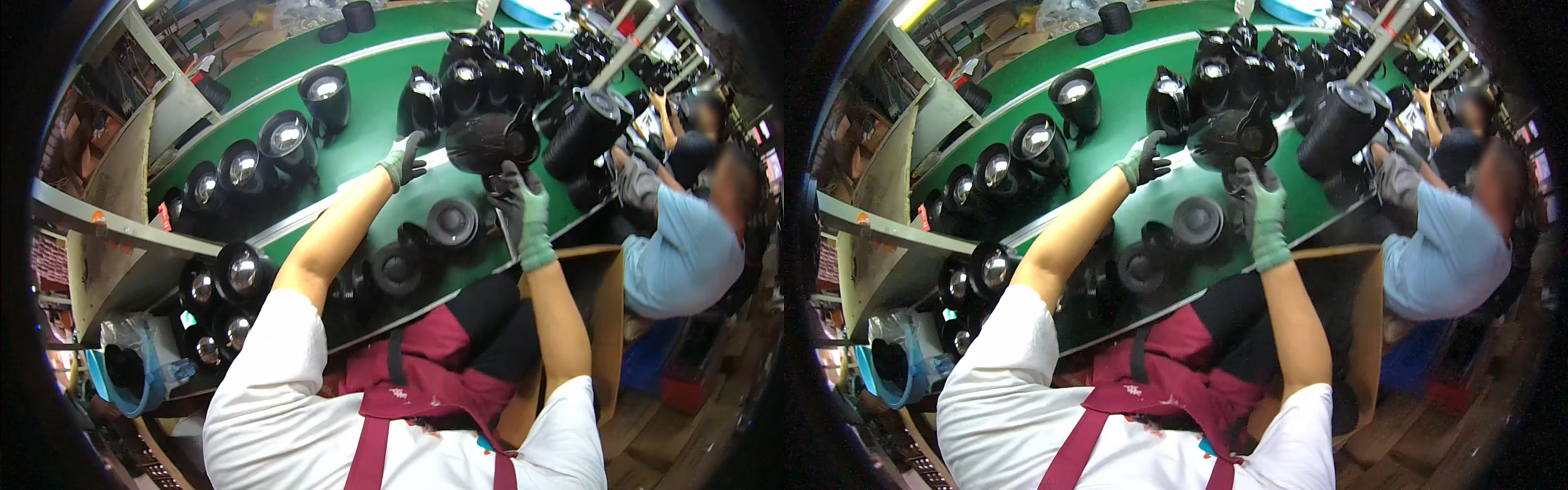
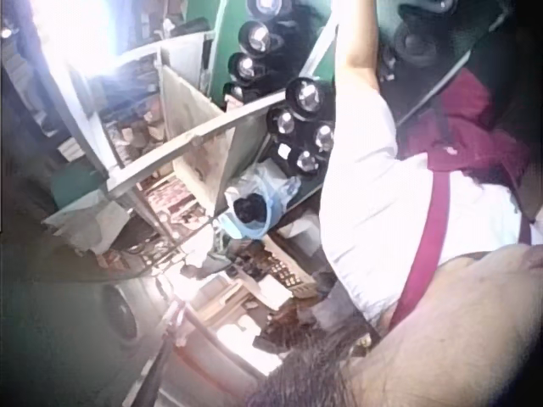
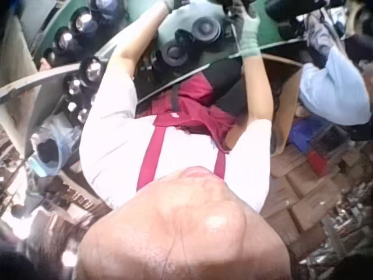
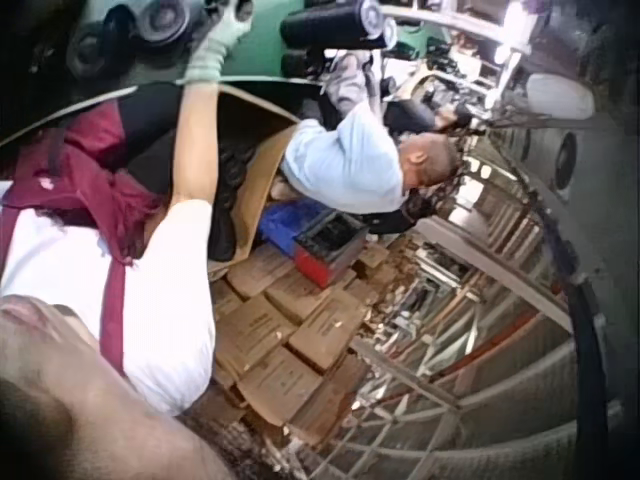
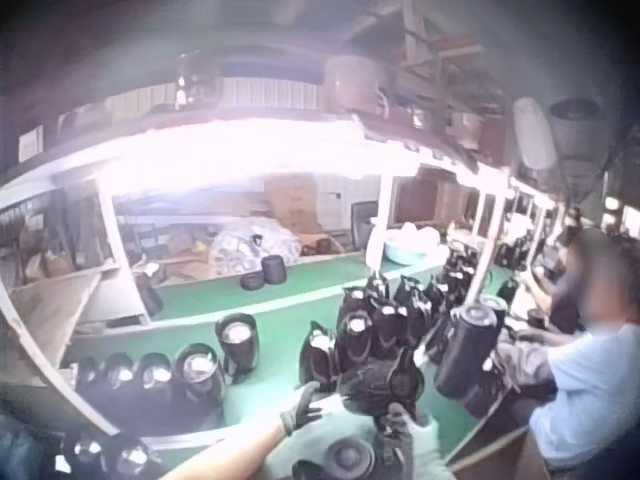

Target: The person repeatedly picks up black kettle bodies and lids from a green workbench, aligns and presses the lids onto the bodies, and places the assembled units back on the bench. The process is repeated for multiple units in a continuous assembly-line manner.

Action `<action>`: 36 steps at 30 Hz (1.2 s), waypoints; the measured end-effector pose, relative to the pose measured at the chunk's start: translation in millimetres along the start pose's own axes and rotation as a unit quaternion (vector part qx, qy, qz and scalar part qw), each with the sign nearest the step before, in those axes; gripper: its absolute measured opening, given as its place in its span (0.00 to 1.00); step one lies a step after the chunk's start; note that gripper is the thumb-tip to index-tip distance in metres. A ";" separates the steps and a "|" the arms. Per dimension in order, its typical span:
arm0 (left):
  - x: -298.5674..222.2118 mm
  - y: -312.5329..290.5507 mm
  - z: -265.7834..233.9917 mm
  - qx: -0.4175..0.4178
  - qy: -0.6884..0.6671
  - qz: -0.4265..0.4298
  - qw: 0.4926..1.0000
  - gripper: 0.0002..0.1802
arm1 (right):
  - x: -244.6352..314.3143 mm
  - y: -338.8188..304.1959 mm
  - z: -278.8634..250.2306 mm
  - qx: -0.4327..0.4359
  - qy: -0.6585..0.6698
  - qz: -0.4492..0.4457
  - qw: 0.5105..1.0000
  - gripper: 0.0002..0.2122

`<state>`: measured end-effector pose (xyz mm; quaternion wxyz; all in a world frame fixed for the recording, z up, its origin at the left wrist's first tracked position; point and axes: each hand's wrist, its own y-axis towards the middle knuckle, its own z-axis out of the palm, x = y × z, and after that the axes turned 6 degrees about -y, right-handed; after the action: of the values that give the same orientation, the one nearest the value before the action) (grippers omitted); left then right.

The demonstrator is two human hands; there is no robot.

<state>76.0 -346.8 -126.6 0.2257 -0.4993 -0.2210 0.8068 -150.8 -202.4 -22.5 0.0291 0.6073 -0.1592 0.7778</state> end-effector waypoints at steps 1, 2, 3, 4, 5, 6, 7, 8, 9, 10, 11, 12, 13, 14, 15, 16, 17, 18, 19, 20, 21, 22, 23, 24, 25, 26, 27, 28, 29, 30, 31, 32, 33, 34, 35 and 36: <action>-8.1 24.1 1.4 -0.012 0.017 0.011 1.000 0.36 | -21.0 43.7 3.5 -0.012 0.043 0.028 0.999 0.09; -12.7 50.1 -4.1 -0.034 0.032 0.023 0.999 0.35 | -41.2 79.8 15.0 -0.020 0.007 0.046 0.999 0.10; -9.4 71.2 -6.8 0.014 -0.114 0.074 0.991 0.33 | -42.7 92.9 34.1 -0.023 -0.060 0.053 0.997 0.12; -17.0 106.0 -53.7 -0.034 -0.098 0.079 0.991 0.33 | -47.2 97.9 77.0 0.010 -0.124 0.060 0.990 0.13; -14.4 126.6 -67.4 -0.068 -0.075 0.148 0.984 0.43 | -58.1 110.4 93.3 0.018 -0.106 0.075 0.991 0.14; -16.2 143.0 -73.7 -0.101 -0.047 0.216 0.970 0.52 | -65.7 122.0 106.0 0.025 -0.085 0.089 0.992 0.15; -10.0 143.2 -26.4 -0.054 -0.119 0.163 0.978 0.52 | -70.6 145.2 77.3 -0.024 -0.105 0.103 0.989 0.16; -24.0 155.9 -36.8 -0.086 -0.109 0.256 0.957 0.35 | -69.7 153.9 95.2 -0.014 -0.116 0.114 0.987 0.16; -45.4 160.4 -73.1 -0.066 -0.050 0.256 0.963 0.35 | -73.2 159.3 120.8 0.003 -0.103 0.111 0.988 0.15; -56.7 159.2 -91.5 -0.033 0.011 0.237 0.971 0.34 | -80.0 171.8 129.5 0.006 -0.111 0.109 0.988 0.15; -63.5 151.8 -103.1 -0.127 0.197 0.281 0.931 0.34 | -78.1 173.4 142.0 0.010 -0.131 0.095 0.987 0.16; -70.4 138.5 -122.8 -0.246 0.370 0.290 0.848 0.33 | -76.6 172.5 156.1 0.017 -0.150 0.081 0.985 0.17; -65.9 117.1 -91.7 -0.304 0.476 0.364 0.740 0.33 | -79.3 181.1 143.3 -0.020 -0.151 0.057 0.987 0.16; -74.5 88.5 -62.7 -0.307 0.513 0.473 0.647 0.34 | -83.3 199.2 123.3 -0.050 -0.176 0.037 0.982 0.14; -93.0 65.2 -62.7 -0.321 0.560 0.528 0.552 0.36 | -85.5 208.0 122.1 -0.057 -0.159 0.038 0.985 0.13; -112.1 44.3 -69.2 -0.336 0.585 0.527 0.516 0.37 | -88.4 213.5 124.8 -0.059 -0.142 0.039 0.987 0.12; -126.6 35.1 -82.5 -0.378 0.615 0.474 0.505 0.38 | -92.0 220.9 122.9 -0.006 -0.162 0.078 0.984 0.16; -133.5 36.1 -111.4 -0.415 0.643 0.404 0.501 0.37 | -91.8 210.7 136.4 0.013 -0.165 0.082 0.983 0.18; -141.4 30.4 -110.6 -0.406 0.697 0.285 0.518 0.35 | -98.0 214.2 125.8 0.047 -0.127 0.069 0.988 0.21; -148.6 36.2 -136.4 -0.402 0.724 0.337 0.448 0.30 | -103.3 211.3 125.8 0.095 -0.088 0.057 0.990 0.23; -147.6 31.5 -173.1 -0.396 0.739 0.315 0.445 0.29 | -93.9 176.1 141.0 0.142 -0.041 0.085 0.985 0.27; -152.6 28.2 -179.4 -0.380 0.749 0.312 0.444 0.28 | -86.1 161.5 135.1 0.124 -0.098 0.070 0.985 0.28; -153.0 24.6 -155.5 -0.354 0.738 0.375 0.435 0.24 | -94.3 168.9 106.6 0.060 -0.228 -0.017 0.972 0.29; -143.8 13.1 -140.4 -0.330 0.727 0.426 0.426 0.21 | -100.5 161.7 81.5 0.041 -0.302 -0.090 0.948 0.31; -139.9 -2.2 -125.1 -0.288 0.715 0.475 0.426 0.22 | -105.7 152.6 57.2 0.010 -0.376 -0.159 0.913 0.32; -137.5 -23.8 -124.3 -0.255 0.712 0.508 0.413 0.22 | -95.9 127.6 43.5 0.029 -0.395 -0.225 0.890 0.34; -135.6 -46.5 -116.3 -0.233 0.717 0.537 0.379 0.26 | -84.7 108.5 27.7 0.062 -0.411 -0.300 0.859 0.36; -134.1 -77.1 -113.5 -0.202 0.696 0.589 0.357 0.24 | -64.0 75.6 34.1 0.124 -0.340 -0.280 0.889 0.41; -131.3 -105.5 -113.9 -0.165 0.688 0.609 0.359 0.21 | -40.1 48.1 38.8 0.115 -0.514 -0.377 0.762 0.43; -126.1 -144.5 -100.6 -0.118 0.685 0.616 0.371 0.18 | -23.8 29.6 47.1 0.139 -0.543 -0.431 0.707 0.47; -122.6 -184.5 -86.6 -0.072 0.706 0.600 0.369 0.17 | 0.0 4.5 61.6 0.157 -0.573 -0.438 0.675 0.49; -120.0 -216.6 -70.5 -0.023 0.727 0.585 0.359 0.16 | -1.9 -4.7 56.6 0.127 -0.555 -0.526 0.633 0.48; -116.3 -245.5 -61.2 0.014 0.741 0.579 0.340 0.15 | 16.9 -16.7 61.0 0.157 -0.570 -0.564 0.577 0.45; -108.1 -266.1 -55.7 0.047 0.754 0.571 0.321 0.15 | 21.7 -27.7 60.6 0.159 -0.577 -0.608 0.522 0.35; -99.0 -281.0 -57.9 0.058 0.744 0.605 0.278 0.14 | 30.5 -38.2 59.1 0.214 -0.569 -0.624 0.492 0.27; -94.9 -301.5 -54.2 0.107 0.736 0.605 0.285 0.14 | 43.3 -50.1 55.1 0.269 -0.557 -0.638 0.458 0.20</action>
<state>206.2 -153.9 94.1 -0.2078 -0.8457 0.4910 0.0227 -98.6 -176.9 41.1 0.2573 0.8211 0.5077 0.0424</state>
